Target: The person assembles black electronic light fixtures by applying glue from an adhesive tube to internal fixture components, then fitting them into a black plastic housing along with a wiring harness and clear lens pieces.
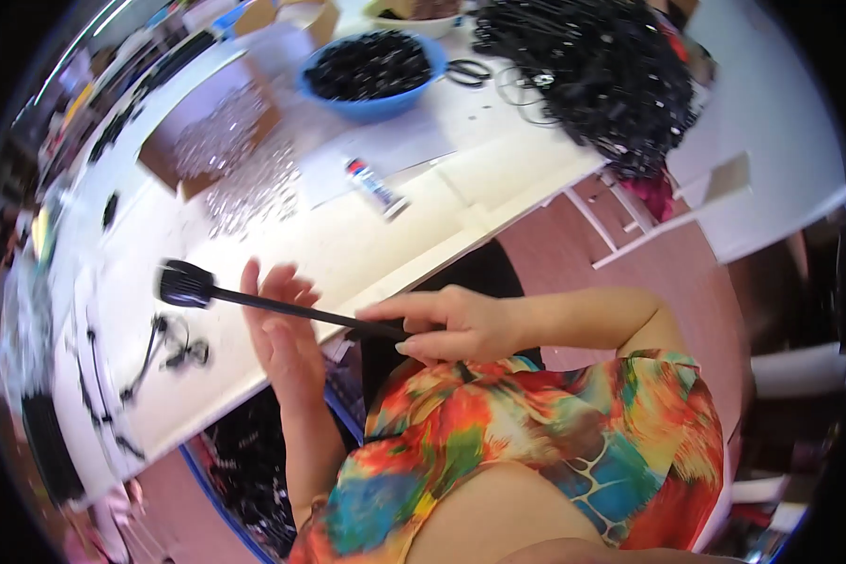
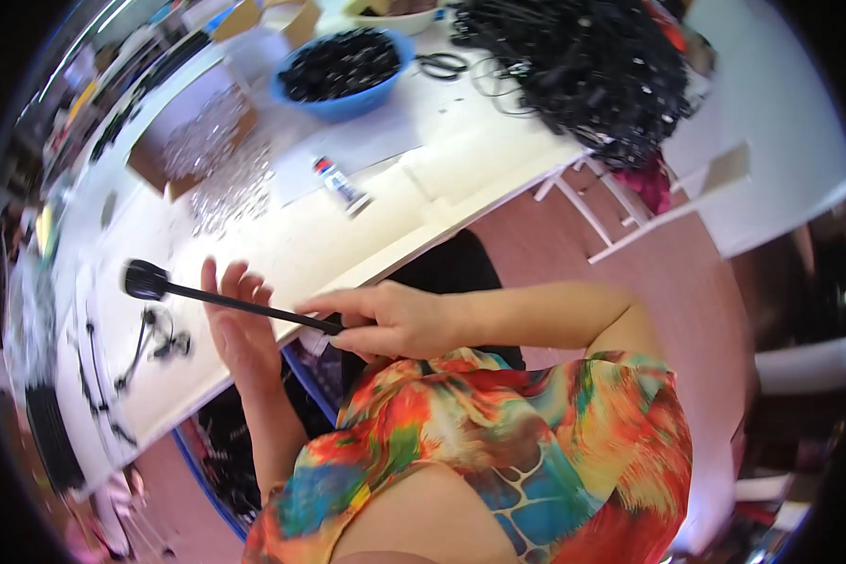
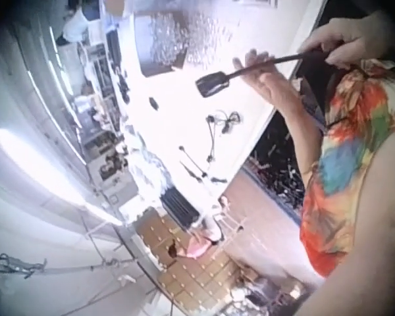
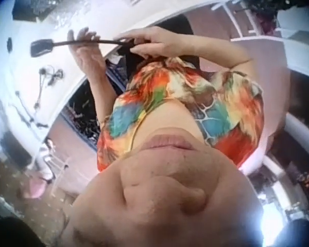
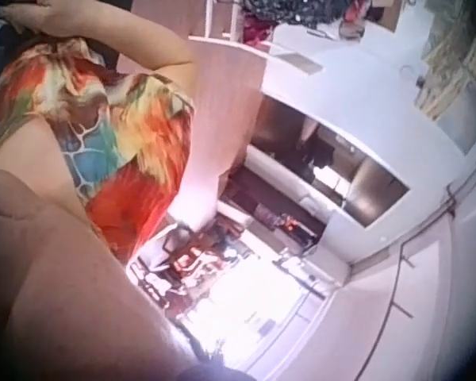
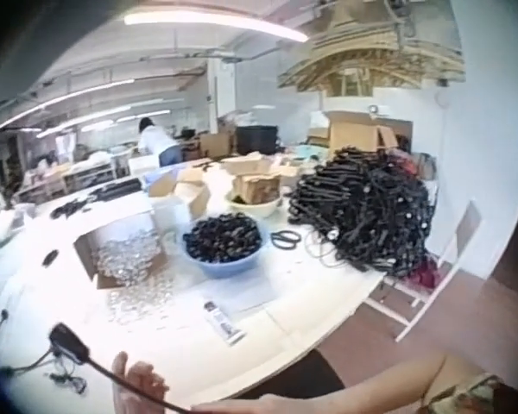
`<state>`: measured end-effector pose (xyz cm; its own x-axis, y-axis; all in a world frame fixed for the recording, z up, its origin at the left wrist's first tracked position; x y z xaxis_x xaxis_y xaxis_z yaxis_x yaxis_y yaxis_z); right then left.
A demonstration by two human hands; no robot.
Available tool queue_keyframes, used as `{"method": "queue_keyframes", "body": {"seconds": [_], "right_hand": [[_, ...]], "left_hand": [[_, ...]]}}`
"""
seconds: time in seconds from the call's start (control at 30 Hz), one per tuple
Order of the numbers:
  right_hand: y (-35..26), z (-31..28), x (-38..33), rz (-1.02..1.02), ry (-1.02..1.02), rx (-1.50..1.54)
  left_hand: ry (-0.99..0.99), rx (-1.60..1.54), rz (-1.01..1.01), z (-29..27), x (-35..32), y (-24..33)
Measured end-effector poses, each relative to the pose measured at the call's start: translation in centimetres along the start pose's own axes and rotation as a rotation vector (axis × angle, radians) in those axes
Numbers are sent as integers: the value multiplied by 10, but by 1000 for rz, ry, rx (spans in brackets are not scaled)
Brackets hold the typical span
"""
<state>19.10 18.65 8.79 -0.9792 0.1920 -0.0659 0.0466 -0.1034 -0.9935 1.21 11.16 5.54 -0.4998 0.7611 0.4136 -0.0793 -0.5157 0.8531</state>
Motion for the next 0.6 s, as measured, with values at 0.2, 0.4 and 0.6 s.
{"method": "queue_keyframes", "body": {"seconds": [0.2, 0.4, 0.6], "right_hand": [[-145, -58, -41, -336, 420, -30], [-258, -147, -42, -557, 561, -106], [-341, -237, -27, -644, 700, -87]], "left_hand": [[43, 636, -173, -50, -28, -23], [44, 674, -232, -52, -30, -43], [102, 691, -222, -54, -30, -40]]}}
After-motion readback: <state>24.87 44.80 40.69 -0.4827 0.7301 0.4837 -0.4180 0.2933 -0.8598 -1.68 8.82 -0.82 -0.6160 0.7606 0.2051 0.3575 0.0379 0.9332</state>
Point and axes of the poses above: each hand's wrist, its own x-axis towards the middle knuckle, its own z-axis out of the palm, y = z × x, the point moved 2 cm from there along x, towards the middle knuckle, and after that the axes turned 9 degrees about x, right-handed, at the moved point
